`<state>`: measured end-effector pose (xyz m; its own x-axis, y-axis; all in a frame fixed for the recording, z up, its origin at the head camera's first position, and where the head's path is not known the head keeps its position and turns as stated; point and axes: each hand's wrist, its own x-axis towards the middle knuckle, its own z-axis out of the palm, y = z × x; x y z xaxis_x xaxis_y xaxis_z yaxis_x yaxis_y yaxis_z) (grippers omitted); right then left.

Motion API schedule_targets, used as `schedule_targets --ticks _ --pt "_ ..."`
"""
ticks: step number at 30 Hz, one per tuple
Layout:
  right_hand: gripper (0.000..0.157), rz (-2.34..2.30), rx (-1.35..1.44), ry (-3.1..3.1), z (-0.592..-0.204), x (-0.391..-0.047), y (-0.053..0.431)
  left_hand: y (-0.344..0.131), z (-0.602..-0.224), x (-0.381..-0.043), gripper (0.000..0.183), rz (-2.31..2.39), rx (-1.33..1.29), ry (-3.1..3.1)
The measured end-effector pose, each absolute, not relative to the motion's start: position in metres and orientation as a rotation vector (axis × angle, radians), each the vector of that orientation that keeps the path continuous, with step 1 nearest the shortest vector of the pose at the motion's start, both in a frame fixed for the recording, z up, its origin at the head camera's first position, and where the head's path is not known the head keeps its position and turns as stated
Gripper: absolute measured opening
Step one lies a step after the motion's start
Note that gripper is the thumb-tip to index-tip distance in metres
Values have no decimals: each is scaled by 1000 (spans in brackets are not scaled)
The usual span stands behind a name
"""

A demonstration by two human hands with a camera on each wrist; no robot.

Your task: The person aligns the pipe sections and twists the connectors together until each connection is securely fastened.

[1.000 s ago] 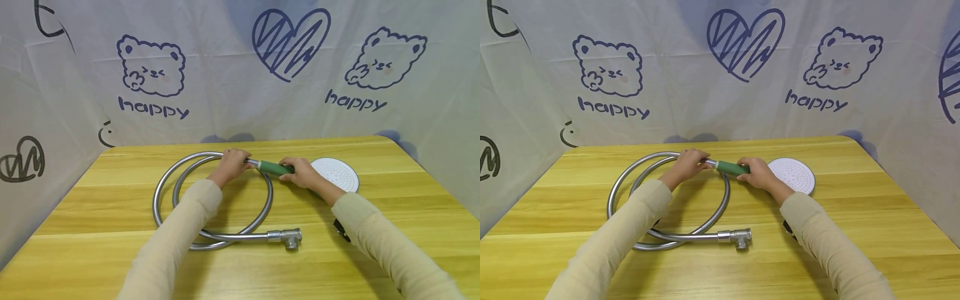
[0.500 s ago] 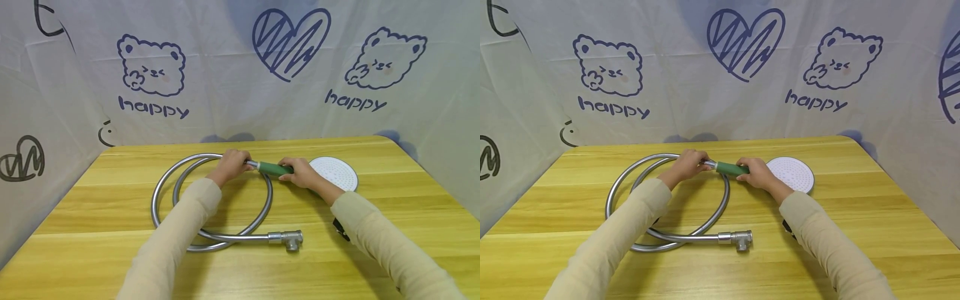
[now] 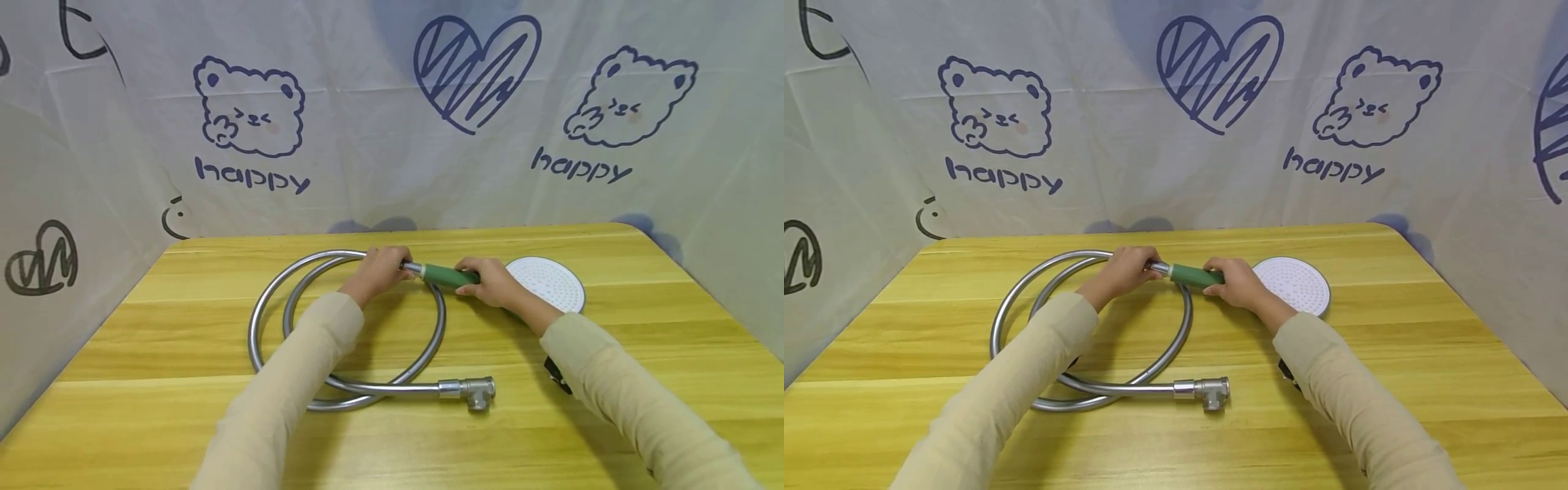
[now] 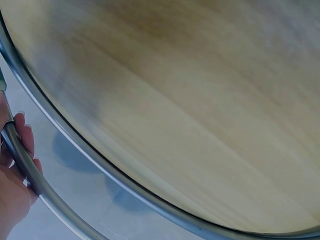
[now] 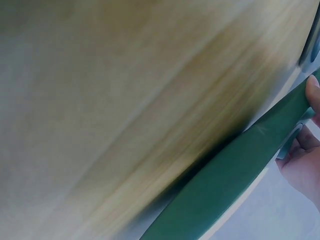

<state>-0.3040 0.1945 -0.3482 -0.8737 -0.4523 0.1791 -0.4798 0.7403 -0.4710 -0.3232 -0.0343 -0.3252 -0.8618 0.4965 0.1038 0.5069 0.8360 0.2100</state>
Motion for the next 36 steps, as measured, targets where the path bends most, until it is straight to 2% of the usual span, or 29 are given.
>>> schedule_targets --ticks 14,36 --pt "36 786 762 -2895 -346 -306 198 -36 -322 -323 24 -400 -924 -2959" --pt "37 788 742 -2885 -348 -306 195 -34 -326 -322 24 -430 -824 -2977"
